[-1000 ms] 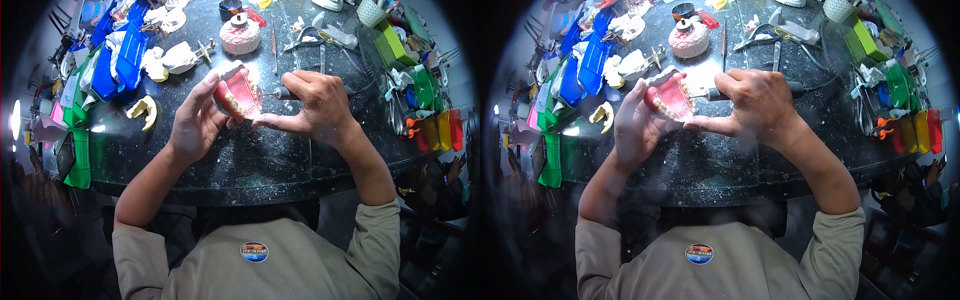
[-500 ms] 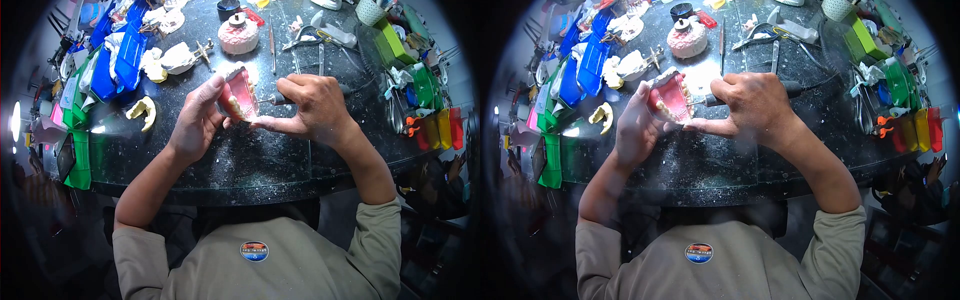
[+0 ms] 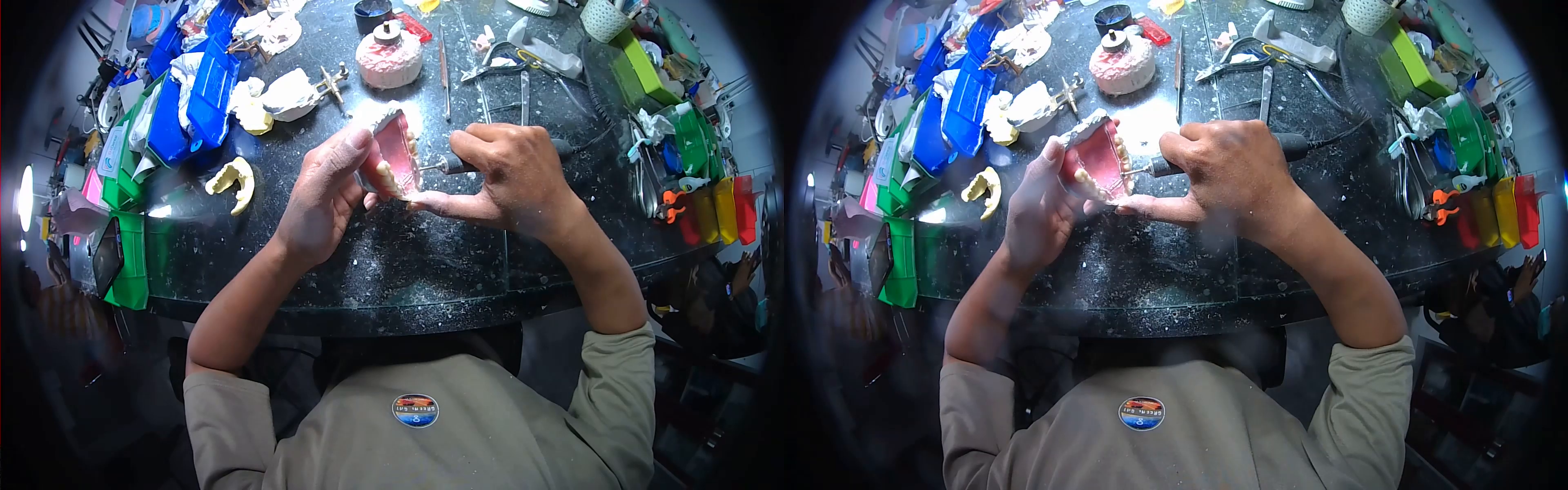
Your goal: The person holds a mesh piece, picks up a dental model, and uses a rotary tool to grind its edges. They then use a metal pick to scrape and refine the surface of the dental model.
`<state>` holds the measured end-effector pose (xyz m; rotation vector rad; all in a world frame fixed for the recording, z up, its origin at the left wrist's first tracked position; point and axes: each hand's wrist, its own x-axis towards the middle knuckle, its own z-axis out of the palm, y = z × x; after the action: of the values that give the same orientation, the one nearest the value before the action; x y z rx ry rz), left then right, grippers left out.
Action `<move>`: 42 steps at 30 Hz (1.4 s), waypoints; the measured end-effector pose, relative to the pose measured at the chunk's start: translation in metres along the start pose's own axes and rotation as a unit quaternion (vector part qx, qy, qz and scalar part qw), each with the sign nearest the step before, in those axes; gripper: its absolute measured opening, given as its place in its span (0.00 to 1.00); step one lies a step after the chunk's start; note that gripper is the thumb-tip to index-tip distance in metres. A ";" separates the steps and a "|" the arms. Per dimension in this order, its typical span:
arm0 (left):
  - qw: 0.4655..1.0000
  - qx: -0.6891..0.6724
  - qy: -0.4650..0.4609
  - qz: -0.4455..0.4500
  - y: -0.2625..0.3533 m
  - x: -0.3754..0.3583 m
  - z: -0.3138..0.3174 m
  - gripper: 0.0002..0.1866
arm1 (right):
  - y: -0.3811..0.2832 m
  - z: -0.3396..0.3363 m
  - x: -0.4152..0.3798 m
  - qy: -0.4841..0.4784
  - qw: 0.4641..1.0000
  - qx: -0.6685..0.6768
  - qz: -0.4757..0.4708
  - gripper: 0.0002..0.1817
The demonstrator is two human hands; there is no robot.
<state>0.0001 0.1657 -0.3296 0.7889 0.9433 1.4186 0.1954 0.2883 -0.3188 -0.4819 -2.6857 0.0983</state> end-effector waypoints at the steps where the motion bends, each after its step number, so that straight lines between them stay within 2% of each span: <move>1: 1.000 -0.003 0.003 -0.001 0.000 0.000 0.001 0.16 | 0.000 0.000 0.000 -0.002 1.000 -0.007 0.000 0.38; 4: 1.000 -0.004 0.009 0.004 0.000 -0.001 0.003 0.16 | -0.001 -0.001 -0.001 -0.001 1.000 0.009 -0.001 0.33; 11: 1.000 0.003 0.010 0.001 0.001 -0.001 0.004 0.17 | 0.000 0.001 -0.001 0.010 1.000 0.016 -0.005 0.34; 13: 0.999 -0.024 -0.023 -0.003 0.000 0.001 -0.007 0.18 | -0.001 0.000 -0.001 -0.003 1.000 0.017 0.002 0.34; 14: 0.998 -0.038 -0.039 -0.005 0.000 0.001 -0.010 0.19 | 0.000 -0.002 0.000 0.014 1.000 0.015 0.008 0.34; 17: 0.994 -0.092 0.053 0.008 0.002 0.003 0.005 0.27 | 0.002 -0.010 0.003 0.042 0.998 0.016 0.036 0.35; 20: 0.992 -0.118 0.014 0.040 0.002 0.004 -0.002 0.36 | 0.005 -0.014 0.004 0.066 0.997 0.022 0.038 0.34; 23: 0.994 -0.094 0.019 0.043 0.002 0.002 0.001 0.38 | 0.006 -0.014 0.003 0.058 0.997 0.026 0.040 0.34; 29: 0.988 -0.149 0.007 0.031 0.000 0.002 -0.001 0.40 | 0.006 -0.013 0.003 0.070 0.996 0.033 0.033 0.34; 42: 0.989 -0.111 -0.020 0.092 -0.002 0.003 0.004 0.40 | 0.004 -0.011 0.002 0.036 0.998 0.017 0.045 0.36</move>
<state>0.0040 0.1689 -0.3294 0.7477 0.6806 1.6299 0.1992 0.2930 -0.3089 -0.5833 -2.5887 0.1496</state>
